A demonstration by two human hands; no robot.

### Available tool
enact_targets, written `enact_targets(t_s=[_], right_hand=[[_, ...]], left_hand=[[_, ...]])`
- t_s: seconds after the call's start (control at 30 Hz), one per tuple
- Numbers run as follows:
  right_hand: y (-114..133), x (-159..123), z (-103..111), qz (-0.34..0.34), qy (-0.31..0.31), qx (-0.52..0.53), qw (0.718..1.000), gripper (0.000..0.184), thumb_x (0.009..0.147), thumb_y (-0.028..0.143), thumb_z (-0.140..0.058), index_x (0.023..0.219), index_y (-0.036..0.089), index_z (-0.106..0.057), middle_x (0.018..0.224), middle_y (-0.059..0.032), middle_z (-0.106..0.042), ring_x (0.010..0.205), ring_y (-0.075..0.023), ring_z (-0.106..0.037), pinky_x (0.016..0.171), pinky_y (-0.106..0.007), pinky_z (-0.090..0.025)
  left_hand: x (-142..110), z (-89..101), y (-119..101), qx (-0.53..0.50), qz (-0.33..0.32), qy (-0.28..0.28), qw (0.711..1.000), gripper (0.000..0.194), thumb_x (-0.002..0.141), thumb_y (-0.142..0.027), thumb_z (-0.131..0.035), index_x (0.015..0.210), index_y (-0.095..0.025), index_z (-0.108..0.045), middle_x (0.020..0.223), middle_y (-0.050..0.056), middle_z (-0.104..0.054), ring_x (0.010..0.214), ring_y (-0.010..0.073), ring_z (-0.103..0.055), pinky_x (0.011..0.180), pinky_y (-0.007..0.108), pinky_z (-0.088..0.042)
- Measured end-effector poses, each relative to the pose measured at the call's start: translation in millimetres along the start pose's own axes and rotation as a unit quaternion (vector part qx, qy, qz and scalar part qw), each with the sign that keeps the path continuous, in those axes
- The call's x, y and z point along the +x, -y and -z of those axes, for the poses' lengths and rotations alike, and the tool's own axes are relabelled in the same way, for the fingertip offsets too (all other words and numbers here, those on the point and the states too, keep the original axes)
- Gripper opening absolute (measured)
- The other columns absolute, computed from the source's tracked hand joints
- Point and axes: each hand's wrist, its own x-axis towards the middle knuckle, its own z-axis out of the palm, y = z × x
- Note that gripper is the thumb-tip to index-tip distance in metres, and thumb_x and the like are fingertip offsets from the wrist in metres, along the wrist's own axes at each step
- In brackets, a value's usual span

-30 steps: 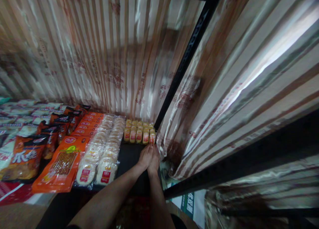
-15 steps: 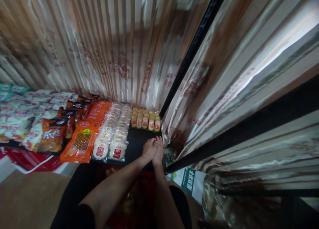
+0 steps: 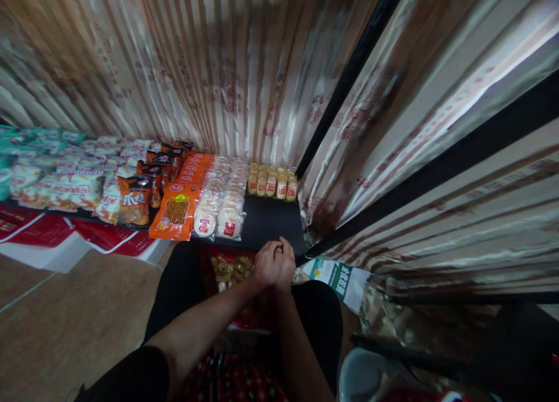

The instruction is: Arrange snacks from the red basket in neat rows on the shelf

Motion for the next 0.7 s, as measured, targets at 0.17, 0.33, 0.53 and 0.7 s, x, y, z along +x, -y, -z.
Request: enact_targets(t_s=[0.17,0.33,0.53,0.7], right_hand=[[1,-38,4,0.031,0.021,0.006,0.999,0.040,0.084,0.020,-0.030,0.113,0.017,-0.058,0.110,-0.0095,-0.062,0.104,-0.0192,-0.054,0.095,-0.039,-0.042],[-8,-78,-8,0.003,0.045,0.030,0.999,0.037,0.081,0.023,-0.033,0.105,0.018,-0.061,0.107,-0.0094,-0.064,0.103,-0.0204,-0.055,0.097,-0.042,-0.040],[-17,-108,-34,-0.102,0.225,0.022,0.969,0.032,0.075,0.019,-0.040,0.095,0.017,-0.065,0.101,-0.0120,-0.067,0.100,-0.0230,-0.059,0.094,-0.038,-0.043],[-20,-120,-51,-0.138,0.290,0.016,0.947,0.031,0.070,0.014,-0.044,0.088,0.016,-0.069,0.095,-0.0147,-0.071,0.091,-0.0267,-0.065,0.087,-0.039,-0.048]], left_hand=[[-38,-0.5,17,-0.009,-0.035,-0.003,0.999,0.030,0.081,-0.012,-0.033,0.095,-0.018,-0.060,0.088,0.008,-0.061,0.086,0.0185,-0.058,0.086,0.035,-0.049],[-61,2.5,37,0.050,0.025,0.077,0.995,0.032,0.086,-0.013,-0.027,0.087,-0.017,-0.059,0.090,0.011,-0.064,0.088,0.0194,-0.059,0.089,0.034,-0.047],[-72,10.8,70,0.148,0.240,0.214,0.935,0.037,0.089,-0.012,-0.027,0.107,-0.009,-0.060,0.109,0.015,-0.065,0.101,0.0206,-0.061,0.093,0.031,-0.043],[-78,18.0,104,0.139,0.293,0.236,0.916,0.031,0.083,-0.012,-0.041,0.100,-0.013,-0.066,0.106,0.012,-0.068,0.099,0.0193,-0.063,0.085,0.026,-0.046]])
